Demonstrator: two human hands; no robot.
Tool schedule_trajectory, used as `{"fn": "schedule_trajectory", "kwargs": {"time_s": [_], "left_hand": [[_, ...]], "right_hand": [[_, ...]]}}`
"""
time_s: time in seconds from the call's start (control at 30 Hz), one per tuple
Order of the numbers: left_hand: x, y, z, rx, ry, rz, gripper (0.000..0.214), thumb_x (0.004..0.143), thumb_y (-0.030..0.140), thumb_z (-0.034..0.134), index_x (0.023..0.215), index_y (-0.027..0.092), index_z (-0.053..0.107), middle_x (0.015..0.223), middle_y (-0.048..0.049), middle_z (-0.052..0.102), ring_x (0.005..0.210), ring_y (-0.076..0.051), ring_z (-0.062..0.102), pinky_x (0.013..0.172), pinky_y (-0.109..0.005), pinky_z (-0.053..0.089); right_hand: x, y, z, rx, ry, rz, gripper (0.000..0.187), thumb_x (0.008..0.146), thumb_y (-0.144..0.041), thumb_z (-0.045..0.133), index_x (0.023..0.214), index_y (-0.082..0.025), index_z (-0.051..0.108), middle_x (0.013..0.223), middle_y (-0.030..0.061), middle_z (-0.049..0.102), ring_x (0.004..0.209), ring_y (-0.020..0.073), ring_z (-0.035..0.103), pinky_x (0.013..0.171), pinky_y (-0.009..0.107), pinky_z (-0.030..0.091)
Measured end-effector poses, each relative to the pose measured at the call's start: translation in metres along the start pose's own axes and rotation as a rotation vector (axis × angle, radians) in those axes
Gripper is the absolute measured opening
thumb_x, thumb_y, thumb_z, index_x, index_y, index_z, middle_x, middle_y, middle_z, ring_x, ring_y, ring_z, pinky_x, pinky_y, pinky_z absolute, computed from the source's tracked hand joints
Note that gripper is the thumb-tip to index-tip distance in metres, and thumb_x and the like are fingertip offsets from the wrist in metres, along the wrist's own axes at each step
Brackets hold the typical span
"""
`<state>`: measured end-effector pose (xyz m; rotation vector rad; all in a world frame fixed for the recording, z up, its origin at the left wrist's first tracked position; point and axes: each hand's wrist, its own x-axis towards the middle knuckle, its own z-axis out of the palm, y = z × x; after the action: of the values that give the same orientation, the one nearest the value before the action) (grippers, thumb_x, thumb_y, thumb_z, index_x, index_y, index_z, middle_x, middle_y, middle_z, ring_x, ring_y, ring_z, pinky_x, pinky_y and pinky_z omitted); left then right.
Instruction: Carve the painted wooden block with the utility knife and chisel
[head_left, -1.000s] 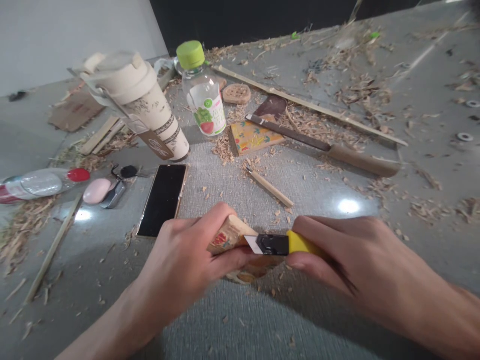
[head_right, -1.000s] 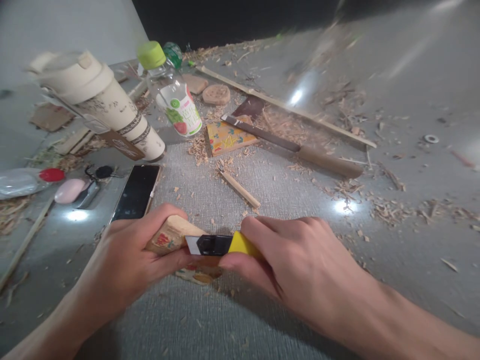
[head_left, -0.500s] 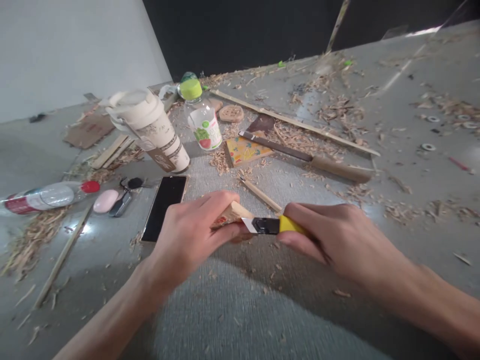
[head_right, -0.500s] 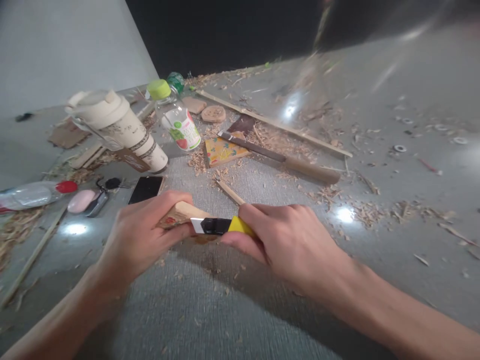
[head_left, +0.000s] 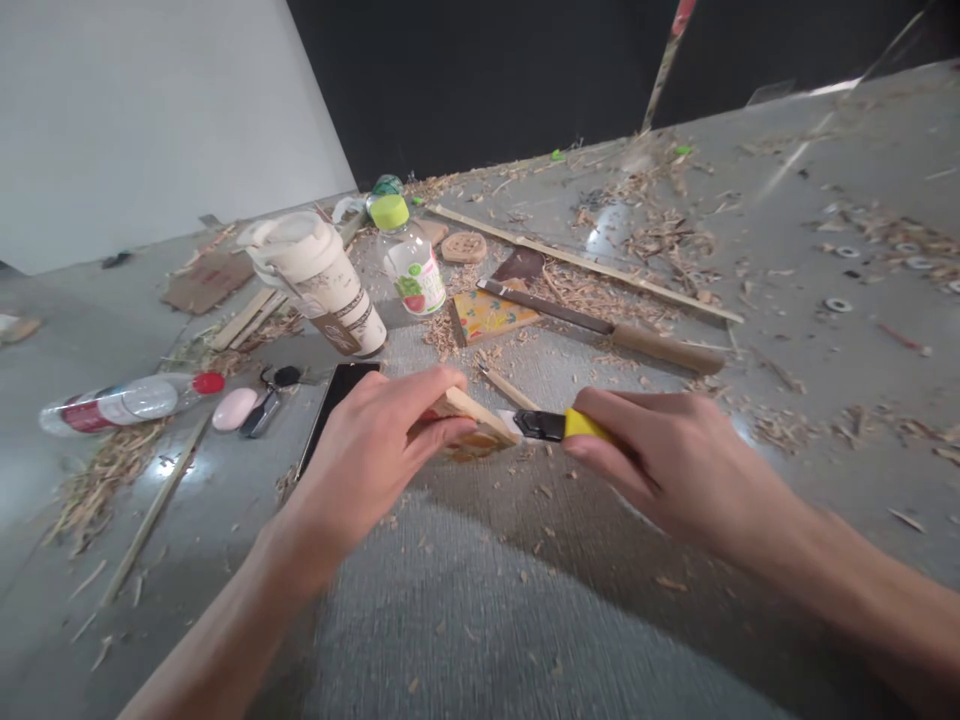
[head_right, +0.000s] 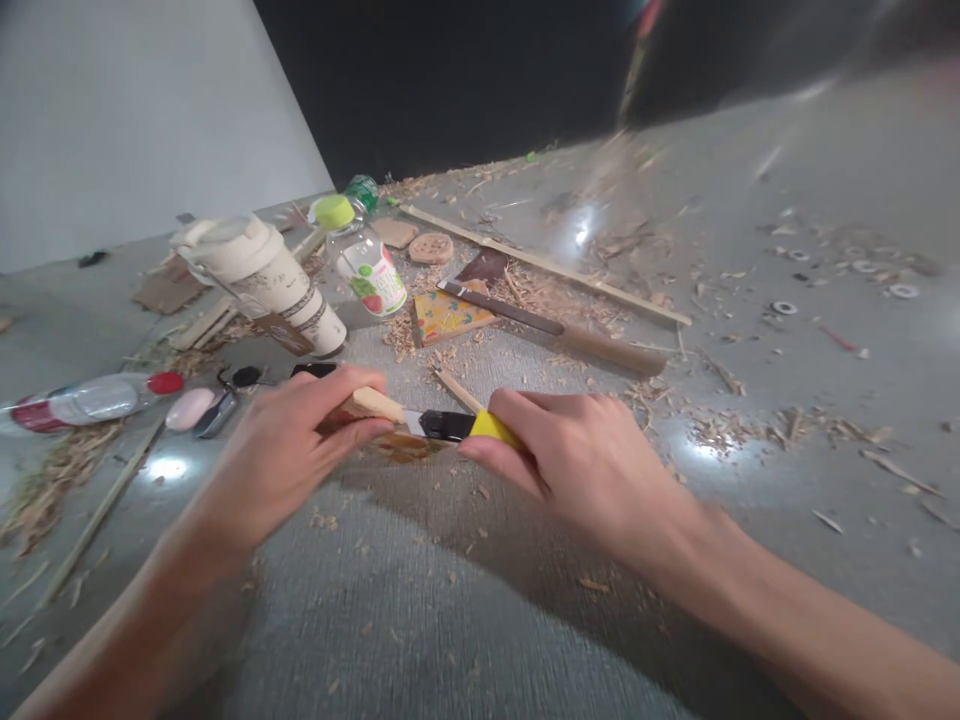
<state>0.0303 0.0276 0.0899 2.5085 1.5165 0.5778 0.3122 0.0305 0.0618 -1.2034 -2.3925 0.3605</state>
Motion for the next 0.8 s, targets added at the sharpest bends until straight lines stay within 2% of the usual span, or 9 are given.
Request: {"fn": "schedule_trajectory", "kwargs": {"time_s": [0.13, 0.2, 0.37, 0.5, 0.7, 0.8], "left_hand": [[-0.003, 0.007, 0.011, -0.022, 0.039, -0.087, 0.010, 0.108, 0.026, 0.058, 0.118, 0.025, 0.059, 0.091, 0.0004, 0.075, 0.076, -0.018, 0.067, 0.071, -0.030, 0.048], [-0.007, 0.010, 0.018, -0.015, 0.104, -0.117, 0.015, 0.103, 0.029, 0.062, 0.116, 0.024, 0.057, 0.096, -0.0019, 0.075, 0.077, -0.019, 0.068, 0.070, -0.031, 0.050], [-0.011, 0.015, 0.027, 0.003, 0.179, -0.092, 0.041, 0.083, 0.050, 0.085, 0.097, 0.025, 0.055, 0.081, 0.0018, 0.069, 0.071, -0.019, 0.067, 0.063, -0.030, 0.050], [-0.011, 0.017, 0.028, 0.024, 0.197, -0.046, 0.044, 0.086, 0.058, 0.084, 0.093, 0.023, 0.057, 0.078, 0.0013, 0.068, 0.071, -0.019, 0.069, 0.062, -0.031, 0.051], [-0.011, 0.017, 0.028, 0.032, 0.222, -0.053, 0.046, 0.086, 0.058, 0.085, 0.090, 0.023, 0.057, 0.076, 0.0024, 0.069, 0.069, -0.020, 0.072, 0.059, -0.031, 0.051], [-0.012, 0.017, 0.028, 0.008, 0.209, -0.059, 0.048, 0.087, 0.061, 0.085, 0.091, 0.023, 0.057, 0.076, 0.0028, 0.072, 0.068, -0.019, 0.074, 0.060, -0.031, 0.053]], "right_hand": [[-0.002, 0.002, 0.000, -0.014, 0.017, 0.008, 0.059, 0.114, -0.068, 0.033, 0.079, -0.024, 0.051, 0.059, -0.0026, 0.053, 0.045, 0.0124, 0.048, 0.050, 0.030, 0.023], [-0.002, 0.003, 0.002, -0.024, 0.011, -0.002, 0.059, 0.114, -0.069, 0.033, 0.079, -0.024, 0.051, 0.059, -0.0025, 0.053, 0.046, 0.0129, 0.048, 0.051, 0.030, 0.022], [-0.001, -0.001, 0.008, -0.056, 0.015, -0.048, 0.059, 0.114, -0.067, 0.032, 0.080, -0.024, 0.052, 0.060, -0.0027, 0.052, 0.045, 0.0120, 0.045, 0.050, 0.031, 0.017], [0.000, -0.004, 0.011, -0.082, 0.061, -0.107, 0.056, 0.115, -0.065, 0.034, 0.081, -0.024, 0.051, 0.060, -0.0041, 0.049, 0.044, 0.0109, 0.041, 0.050, 0.032, 0.016], [-0.002, -0.010, 0.013, -0.146, 0.073, -0.128, 0.050, 0.116, -0.061, 0.035, 0.084, -0.025, 0.047, 0.062, -0.0052, 0.049, 0.044, 0.0121, 0.048, 0.049, 0.033, 0.018], [-0.003, -0.013, 0.013, -0.179, 0.070, -0.127, 0.040, 0.114, -0.053, 0.042, 0.086, -0.025, 0.047, 0.064, -0.0052, 0.050, 0.044, 0.0131, 0.049, 0.050, 0.034, 0.018]]}}
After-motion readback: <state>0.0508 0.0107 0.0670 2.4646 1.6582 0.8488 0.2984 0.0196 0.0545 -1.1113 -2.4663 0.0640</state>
